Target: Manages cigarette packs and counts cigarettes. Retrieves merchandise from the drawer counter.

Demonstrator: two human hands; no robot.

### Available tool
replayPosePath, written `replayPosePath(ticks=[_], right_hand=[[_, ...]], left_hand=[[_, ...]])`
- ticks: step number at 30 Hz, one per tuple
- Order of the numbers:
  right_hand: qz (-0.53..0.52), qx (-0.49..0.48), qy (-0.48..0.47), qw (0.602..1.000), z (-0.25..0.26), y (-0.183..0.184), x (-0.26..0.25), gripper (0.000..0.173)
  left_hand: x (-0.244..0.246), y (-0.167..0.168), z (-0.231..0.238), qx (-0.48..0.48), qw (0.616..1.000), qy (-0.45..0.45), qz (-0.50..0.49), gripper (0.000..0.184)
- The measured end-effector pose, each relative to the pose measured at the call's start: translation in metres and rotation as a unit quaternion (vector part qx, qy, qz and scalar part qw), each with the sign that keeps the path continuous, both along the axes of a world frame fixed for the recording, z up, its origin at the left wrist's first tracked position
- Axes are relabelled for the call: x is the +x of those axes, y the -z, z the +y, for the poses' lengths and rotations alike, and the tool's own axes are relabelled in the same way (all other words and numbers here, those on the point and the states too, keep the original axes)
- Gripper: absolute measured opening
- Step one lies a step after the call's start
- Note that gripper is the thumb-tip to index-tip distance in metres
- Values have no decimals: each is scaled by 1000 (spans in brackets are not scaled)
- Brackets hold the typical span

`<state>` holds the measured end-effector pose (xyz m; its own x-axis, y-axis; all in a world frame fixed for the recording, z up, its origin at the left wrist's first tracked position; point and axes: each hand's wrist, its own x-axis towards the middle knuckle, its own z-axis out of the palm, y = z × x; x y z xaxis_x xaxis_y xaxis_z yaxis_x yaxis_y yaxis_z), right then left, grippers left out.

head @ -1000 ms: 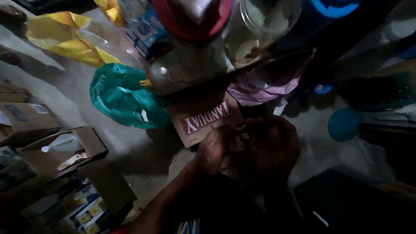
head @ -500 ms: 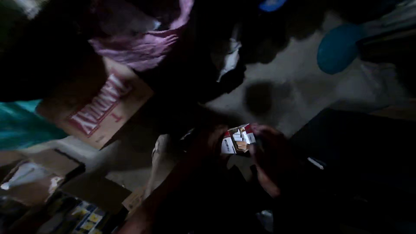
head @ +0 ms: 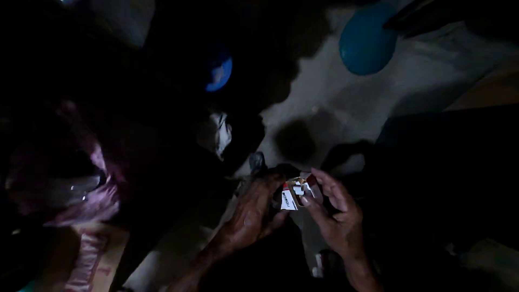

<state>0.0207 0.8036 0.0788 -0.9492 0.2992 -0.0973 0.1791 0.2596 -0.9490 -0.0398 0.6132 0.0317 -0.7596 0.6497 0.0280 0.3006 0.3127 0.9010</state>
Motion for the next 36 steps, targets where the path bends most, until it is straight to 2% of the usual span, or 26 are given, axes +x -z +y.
replayPosePath(ticks=[4, 11, 14, 17, 22, 25, 29, 32, 36], right_hand=[[-40, 1, 40, 998, 73, -19, -50, 46], [-16, 47, 97, 994, 202, -41, -140, 43], [-16, 36, 89, 995, 267, -39, -190, 44], [-4, -28, 41, 999, 322, -48, -264, 44], [3, -41, -118, 992, 373, -67, -402, 42], [33, -30, -110, 993, 378, -74, -498, 27], [116, -20, -54, 992, 387, -84, -614, 11], [141, -24, -74, 987, 395, -102, -688, 10], [136, -22, -121, 983, 401, -110, -777, 11]], left_hand=[[-66, -12, 77, 2, 998, 67, 17, 59], [-176, -41, 217, 19, 990, 129, 45, 54], [-223, -40, 279, 27, 991, 125, 31, 55], [-276, -43, 322, 16, 997, 68, 17, 62], [-349, -64, 344, 39, 996, -78, -21, 70], [-407, -66, 352, 60, 983, -173, 1, 76], [-499, -71, 354, 105, 967, -223, 60, 75], [-562, -88, 353, 114, 944, -275, 145, 71], [-622, -106, 345, 114, 905, -354, 205, 68]])
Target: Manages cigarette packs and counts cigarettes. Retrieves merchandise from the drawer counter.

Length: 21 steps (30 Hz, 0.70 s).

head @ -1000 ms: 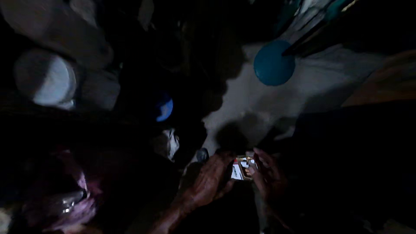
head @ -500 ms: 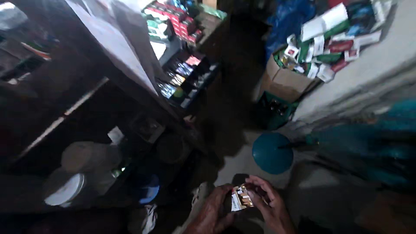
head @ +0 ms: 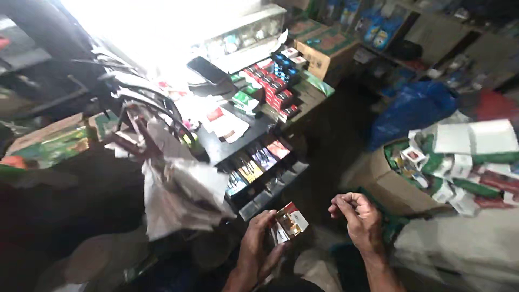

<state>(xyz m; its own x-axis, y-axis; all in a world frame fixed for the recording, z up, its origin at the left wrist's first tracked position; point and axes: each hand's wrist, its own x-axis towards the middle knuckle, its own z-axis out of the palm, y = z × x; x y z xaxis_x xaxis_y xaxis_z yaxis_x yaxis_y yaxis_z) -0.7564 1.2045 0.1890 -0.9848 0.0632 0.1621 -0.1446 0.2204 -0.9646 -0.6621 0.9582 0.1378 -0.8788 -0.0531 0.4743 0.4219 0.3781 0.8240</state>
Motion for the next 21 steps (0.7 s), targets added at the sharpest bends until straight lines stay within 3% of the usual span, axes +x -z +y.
replayPosePath(ticks=[5, 10, 13, 17, 21], right_hand=[[-15, -2, -77, 997, 11, 11, -124, 28], [-40, 61, -189, 979, 11, 12, -266, 24], [-43, 91, -252, 962, 6, 3, -331, 20], [-35, 80, -274, 958, 1, -1, -387, 19], [-32, 95, -285, 953, 1, 7, -408, 26]], left_hand=[[-69, 0, 7, -7, 990, -141, 24, 68], [-151, -7, -3, -79, 941, -330, -13, 69], [-191, -12, -25, -129, 909, -394, -56, 68], [-226, -6, -40, -170, 881, -423, -130, 67], [-238, 11, -48, -218, 856, -441, -161, 68]])
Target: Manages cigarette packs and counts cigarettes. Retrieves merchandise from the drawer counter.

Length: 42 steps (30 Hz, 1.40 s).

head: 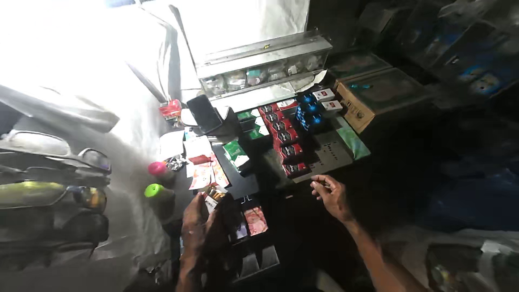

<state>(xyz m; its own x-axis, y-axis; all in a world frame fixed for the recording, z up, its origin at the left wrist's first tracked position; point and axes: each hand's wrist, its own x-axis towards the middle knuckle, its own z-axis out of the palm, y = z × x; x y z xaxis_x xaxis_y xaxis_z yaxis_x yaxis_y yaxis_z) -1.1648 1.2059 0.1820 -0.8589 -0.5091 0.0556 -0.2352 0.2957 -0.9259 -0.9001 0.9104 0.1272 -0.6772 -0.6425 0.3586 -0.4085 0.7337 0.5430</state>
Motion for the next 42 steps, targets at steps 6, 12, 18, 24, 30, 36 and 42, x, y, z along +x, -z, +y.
replayPosePath(ticks=[6, 12, 18, 24, 30, 36, 42], right_hand=[[138, 64, -45, 987, -21, -14, -72, 28], [281, 194, -134, 930, -113, -11, -200, 25], [348, 343, -222, 844, -202, 24, -294, 34], [435, 330, -226, 807, -203, 41, -312, 31], [434, 311, -255, 806, -213, 38, -328, 31], [417, 310, -286, 805, -215, 36, -337, 37], [406, 205, -277, 846, -200, 18, -346, 58]], left_hand=[[-3, 7, 0, 15, 1000, -26, -5, 67], [-10, 14, 14, 3, 998, -67, 7, 76], [-13, 10, 18, 43, 993, -106, -10, 78], [-19, 11, 24, 40, 986, -163, -19, 76], [-27, 8, 29, 40, 980, -194, -26, 75], [-31, 10, 31, 23, 977, -208, -29, 74], [-36, 12, 32, 29, 975, -220, -7, 74]])
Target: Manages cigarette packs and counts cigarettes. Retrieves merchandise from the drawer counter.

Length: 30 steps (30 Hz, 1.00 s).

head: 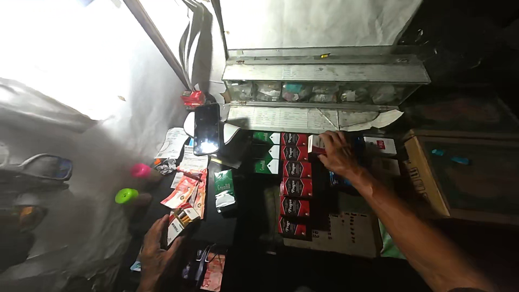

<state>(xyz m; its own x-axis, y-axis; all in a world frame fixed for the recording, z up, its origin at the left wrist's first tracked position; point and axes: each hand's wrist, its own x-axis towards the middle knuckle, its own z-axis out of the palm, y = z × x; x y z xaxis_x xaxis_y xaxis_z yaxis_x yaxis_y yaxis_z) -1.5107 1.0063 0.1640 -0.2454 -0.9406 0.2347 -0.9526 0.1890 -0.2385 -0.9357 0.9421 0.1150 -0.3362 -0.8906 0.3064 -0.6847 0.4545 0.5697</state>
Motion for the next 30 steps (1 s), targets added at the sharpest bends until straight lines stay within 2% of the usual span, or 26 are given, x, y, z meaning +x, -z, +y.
replayPosePath(ticks=[4, 6, 8, 10, 11, 13, 14, 16, 18, 20, 21, 24, 27, 30], right_hand=[[-40, -145, -5, 989, 27, -47, 25, 63], [-54, -168, -40, 984, 44, -72, 58, 65], [-74, -150, -94, 981, 66, -85, 103, 66], [-95, -143, -160, 972, 86, -83, 156, 64], [-102, -145, -196, 964, 95, -80, 184, 62], [-109, -158, -274, 942, 106, -77, 247, 57], [-120, -165, -310, 929, 110, -77, 277, 54], [-153, -169, -344, 911, 116, -78, 324, 53], [-232, -147, -320, 907, 126, -77, 352, 63], [-356, -111, -262, 890, 137, -73, 380, 75], [-427, -98, -228, 870, 141, -68, 398, 77], [-574, -96, -137, 802, 149, -58, 466, 58], [-620, -88, -86, 775, 151, -54, 504, 41], [-652, -68, -68, 752, 159, -50, 522, 39]], left_hand=[[0, 3, -4, -18, 1000, -8, 7, 81], [6, -4, -4, -39, 999, 1, 15, 85], [9, -28, 9, -74, 996, -7, 40, 81], [-4, -68, 38, -86, 990, -3, 109, 72], [-15, -87, 57, -55, 985, 30, 159, 68], [-33, -108, 87, 54, 956, 153, 244, 67], [-38, -111, 98, 112, 933, 207, 273, 69], [-33, -110, 114, 194, 888, 249, 335, 55], [-10, -104, 128, 223, 858, 224, 405, 38], [19, -100, 142, 226, 839, 175, 462, 33], [32, -97, 147, 227, 834, 152, 479, 33], [65, -87, 159, 232, 841, 110, 477, 35], [93, -73, 167, 209, 860, 112, 452, 43], [119, -74, 173, 238, 840, 94, 478, 57]])
